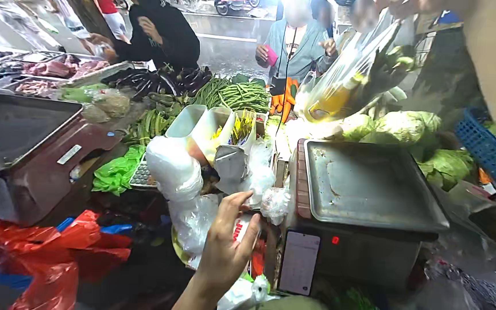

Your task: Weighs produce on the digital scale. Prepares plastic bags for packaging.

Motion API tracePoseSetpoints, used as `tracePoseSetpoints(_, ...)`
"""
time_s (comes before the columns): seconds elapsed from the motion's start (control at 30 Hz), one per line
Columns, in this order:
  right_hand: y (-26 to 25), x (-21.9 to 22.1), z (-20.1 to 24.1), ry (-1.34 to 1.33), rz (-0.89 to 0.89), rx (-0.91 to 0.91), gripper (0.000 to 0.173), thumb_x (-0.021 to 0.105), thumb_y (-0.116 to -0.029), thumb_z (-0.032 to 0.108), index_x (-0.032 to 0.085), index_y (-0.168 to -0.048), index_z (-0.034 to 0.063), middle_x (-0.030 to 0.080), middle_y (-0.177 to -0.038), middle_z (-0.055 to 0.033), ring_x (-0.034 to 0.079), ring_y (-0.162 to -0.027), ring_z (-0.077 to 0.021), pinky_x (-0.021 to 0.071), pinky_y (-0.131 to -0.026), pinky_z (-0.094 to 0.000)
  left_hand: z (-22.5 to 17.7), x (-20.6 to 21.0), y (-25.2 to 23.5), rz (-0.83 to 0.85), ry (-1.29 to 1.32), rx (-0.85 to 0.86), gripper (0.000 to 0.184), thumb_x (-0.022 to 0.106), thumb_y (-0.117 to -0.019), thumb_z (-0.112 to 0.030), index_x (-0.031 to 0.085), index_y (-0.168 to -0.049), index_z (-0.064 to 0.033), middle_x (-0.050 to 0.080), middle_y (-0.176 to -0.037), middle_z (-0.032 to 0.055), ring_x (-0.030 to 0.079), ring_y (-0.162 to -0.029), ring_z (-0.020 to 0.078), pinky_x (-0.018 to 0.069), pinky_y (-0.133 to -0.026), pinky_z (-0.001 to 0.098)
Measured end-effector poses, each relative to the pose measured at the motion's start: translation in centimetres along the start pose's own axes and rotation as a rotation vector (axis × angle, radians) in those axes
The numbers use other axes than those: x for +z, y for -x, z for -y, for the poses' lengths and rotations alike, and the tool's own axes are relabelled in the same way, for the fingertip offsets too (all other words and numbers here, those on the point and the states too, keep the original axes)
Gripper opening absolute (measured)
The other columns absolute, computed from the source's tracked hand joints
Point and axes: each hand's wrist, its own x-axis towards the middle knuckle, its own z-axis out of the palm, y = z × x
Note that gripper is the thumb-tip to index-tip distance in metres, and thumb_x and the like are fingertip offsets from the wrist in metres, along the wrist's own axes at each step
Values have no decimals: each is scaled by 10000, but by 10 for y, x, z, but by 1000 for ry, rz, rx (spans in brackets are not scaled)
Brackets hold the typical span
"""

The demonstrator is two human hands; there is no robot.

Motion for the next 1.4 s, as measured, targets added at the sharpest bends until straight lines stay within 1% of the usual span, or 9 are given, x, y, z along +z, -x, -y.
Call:
tracePoseSetpoints(0.13, -30, 57, -13, -9, -138, 147, 198, 630, -965, 112, 623, -1163, 111, 525, -754, 64, 421, -537, -2, 396, -497, -171, 17, -5, 14, -77, -72, -107, 410, 618, -980, -251, 628, -1336, -49, 631, -1287, 100, 683, -1031, 119, 617, -831, 280)
tracePoseSetpoints(0.23, -65, 91, -39, 23, -137, 159, 436, 675, -948, 134, 574, -1368, 82, 610, -1035, -55, 533, -746, -108, 501, -692, -314, 24, -7, 23, -119, -126, -179, 413, 616, -985, -283, 640, -1318, -39, 638, -1261, 93, 685, -987, 92, 615, -806, 253)
tracePoseSetpoints(0.3, -89, 112, -61, 8, -161, 135, 392, 669, -938, 139, 610, -1322, 86, 617, -1014, -56, 528, -710, -107, 485, -642, -306, 25, -8, 28, -141, -148, -226, 408, 618, -975, -257, 639, -1314, -31, 639, -1253, 93, 684, -967, 77, 611, -794, 232)
tracePoseSetpoints(0.4, -118, 136, -90, -53, -198, 156, 383, 657, -946, 135, 635, -1324, 77, 652, -1139, -115, 600, -842, -179, 520, -732, -382, 26, -10, 36, -162, -188, -292, 417, 617, -971, -244, 629, -1321, -17, 635, -1251, 111, 682, -951, 67, 603, -790, 221)
tracePoseSetpoints(0.67, -164, 184, -133, -314, -269, 42, 398, 625, -936, 52, 591, -1333, 39, 644, -1077, -101, 571, -748, -120, 496, -654, -296, 32, -18, 54, -199, -273, -408, 429, 612, -967, -212, 607, -1329, 19, 632, -1251, 155, 678, -943, 77, 591, -803, 220)
tracePoseSetpoints(0.8, -172, 197, -145, -306, -193, 20, 401, 618, -963, 62, 577, -1361, 28, 644, -1206, -152, 649, -935, -184, 556, -797, -356, 34, -19, 60, -209, -267, -450, 423, 616, -956, -167, 598, -1326, 37, 623, -1252, 176, 682, -937, 87, 594, -805, 225)
tracePoseSetpoints(1.0, -184, 209, -156, -342, -139, 19, 431, 666, -926, 46, 566, -1345, 31, 626, -1115, -115, 601, -789, -130, 527, -703, -299, 39, -18, 64, -206, -296, -477, 429, 606, -961, -183, 597, -1334, 29, 634, -1253, 180, 684, -915, 97, 588, -789, 237)
tracePoseSetpoints(1.2, -183, 213, -147, -135, -63, 34, 424, 636, -1002, 120, 551, -1410, 41, 650, -1233, -195, 657, -927, -211, 542, -849, -382, 41, -11, 61, -211, -272, -473, 427, 605, -955, -165, 596, -1332, 35, 629, -1248, 178, 680, -906, 78, 582, -787, 213)
tracePoseSetpoints(1.4, -194, 223, -152, -182, -13, -2, 417, 628, -1022, 150, 514, -1405, 31, 636, -1034, -112, 560, -705, -77, 507, -674, -256, 44, -9, 66, -214, -271, -482, 428, 611, -956, -173, 596, -1336, 24, 628, -1249, 164, 677, -915, 71, 582, -789, 208)
